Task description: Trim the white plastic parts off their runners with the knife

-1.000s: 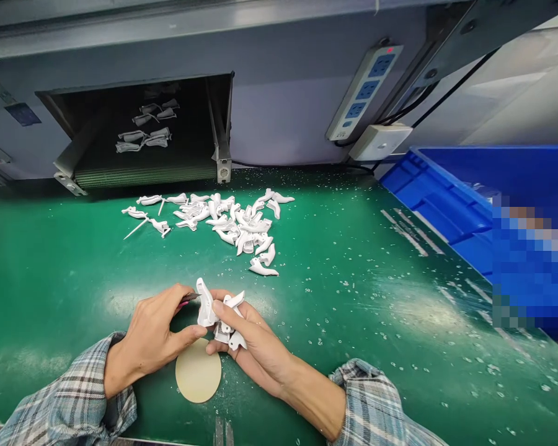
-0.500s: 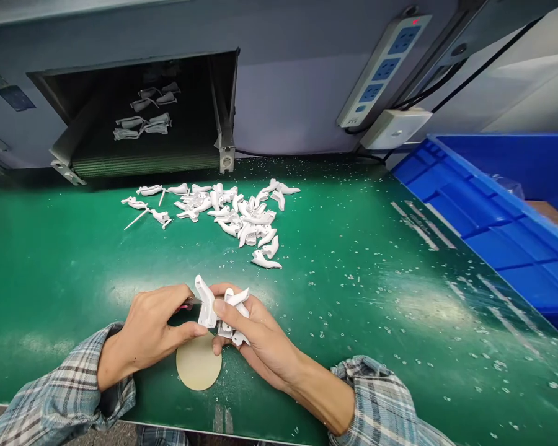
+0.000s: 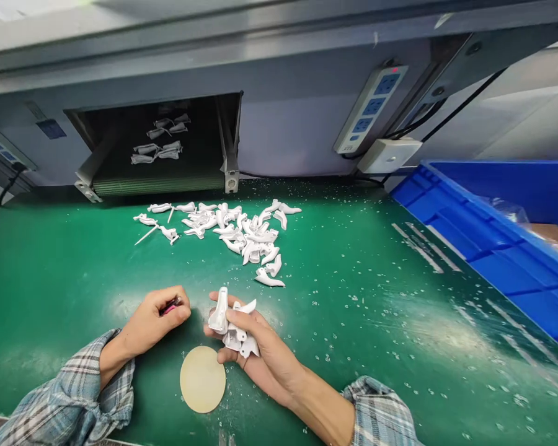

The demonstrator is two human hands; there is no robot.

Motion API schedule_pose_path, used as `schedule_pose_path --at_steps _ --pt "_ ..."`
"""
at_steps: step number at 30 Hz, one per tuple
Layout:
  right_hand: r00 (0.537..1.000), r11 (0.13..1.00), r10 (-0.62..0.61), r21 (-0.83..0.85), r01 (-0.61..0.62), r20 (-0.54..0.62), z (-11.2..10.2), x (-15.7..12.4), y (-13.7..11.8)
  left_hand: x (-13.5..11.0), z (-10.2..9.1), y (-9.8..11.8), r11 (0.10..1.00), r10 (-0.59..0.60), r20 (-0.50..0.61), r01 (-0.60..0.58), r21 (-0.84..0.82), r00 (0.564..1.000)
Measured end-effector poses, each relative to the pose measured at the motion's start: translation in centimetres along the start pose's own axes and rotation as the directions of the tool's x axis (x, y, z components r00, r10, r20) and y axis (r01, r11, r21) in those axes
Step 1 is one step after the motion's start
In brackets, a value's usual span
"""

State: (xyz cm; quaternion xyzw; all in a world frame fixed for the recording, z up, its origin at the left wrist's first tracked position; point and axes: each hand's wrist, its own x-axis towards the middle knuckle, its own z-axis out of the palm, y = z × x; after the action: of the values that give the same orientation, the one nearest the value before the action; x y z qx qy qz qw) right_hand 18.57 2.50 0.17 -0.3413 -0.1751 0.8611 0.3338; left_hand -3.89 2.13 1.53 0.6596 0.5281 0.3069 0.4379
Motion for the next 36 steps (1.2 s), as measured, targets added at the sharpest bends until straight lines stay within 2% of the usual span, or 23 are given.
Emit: schedule_pose_path --at_steps 3,6,11,14,17,21,24,26,28,31,34,36 --pt "0.999 0.997 0.029 0.076 -0.032 0.046 0.1 -0.1 -0.2 1.4 -1.0 -0.6 0.953 0.015 -0.126 0.024 0.302 0.992" --pt "0.998 0.993 0.035 0.107 -0.039 0.048 0.3 -0.1 -0.2 4.4 -2.5 -1.3 0.783 0.075 -0.153 0.037 0.622 0.985" --pt "0.997 0.999 -0.054 0.009 0.054 0.048 0.1 0.2 0.1 11.0 -4.4 -1.8 0.650 0.134 -0.080 -0.027 0.759 0.988" --pt "0.994 0.988 -0.109 -0.105 0.111 0.026 -0.3 0.5 -0.1 12.8 -4.5 -1.6 0.630 0.154 -0.048 -0.061 0.774 0.987" --pt "0.979 0.943 -0.202 -0.268 0.196 0.004 -0.6 0.8 -0.7 11.1 -3.5 -1.0 0.661 0.209 -0.043 -0.109 0.742 0.977" --pt "0.925 0.781 -0.379 -0.534 0.324 0.006 -0.6 1.0 -1.4 5.5 -0.6 0.2 0.751 0.280 -0.079 -0.167 0.639 0.957" --pt "0.923 0.692 -0.381 -0.643 0.327 0.059 -0.6 1.0 -1.2 1.9 1.9 1.0 0.887 0.337 -0.182 -0.247 0.389 0.924" --pt "0.929 0.666 -0.352 -0.669 0.331 0.110 -0.5 1.0 -0.8 0.4 3.1 1.2 0.911 0.374 -0.223 -0.311 0.270 0.900" --pt "0.912 0.619 -0.376 -0.688 0.379 0.164 -0.4 0.8 -0.5 -0.4 3.8 1.3 0.905 0.408 -0.228 -0.359 0.228 0.884" --pt "0.833 0.469 -0.495 -0.732 0.494 0.245 -0.4 0.6 -0.4 -0.9 3.7 1.1 0.887 0.438 -0.196 -0.385 0.255 0.878" --pt "0.742 0.318 -0.581 -0.746 0.585 0.335 -0.6 0.6 -0.6 -1.1 3.0 0.8 0.843 0.443 -0.146 -0.355 0.404 0.885" --pt "0.686 0.260 -0.614 -0.720 0.643 0.391 -0.8 0.6 -0.7 -1.3 2.8 0.6 0.812 0.429 -0.111 -0.329 0.481 0.896"
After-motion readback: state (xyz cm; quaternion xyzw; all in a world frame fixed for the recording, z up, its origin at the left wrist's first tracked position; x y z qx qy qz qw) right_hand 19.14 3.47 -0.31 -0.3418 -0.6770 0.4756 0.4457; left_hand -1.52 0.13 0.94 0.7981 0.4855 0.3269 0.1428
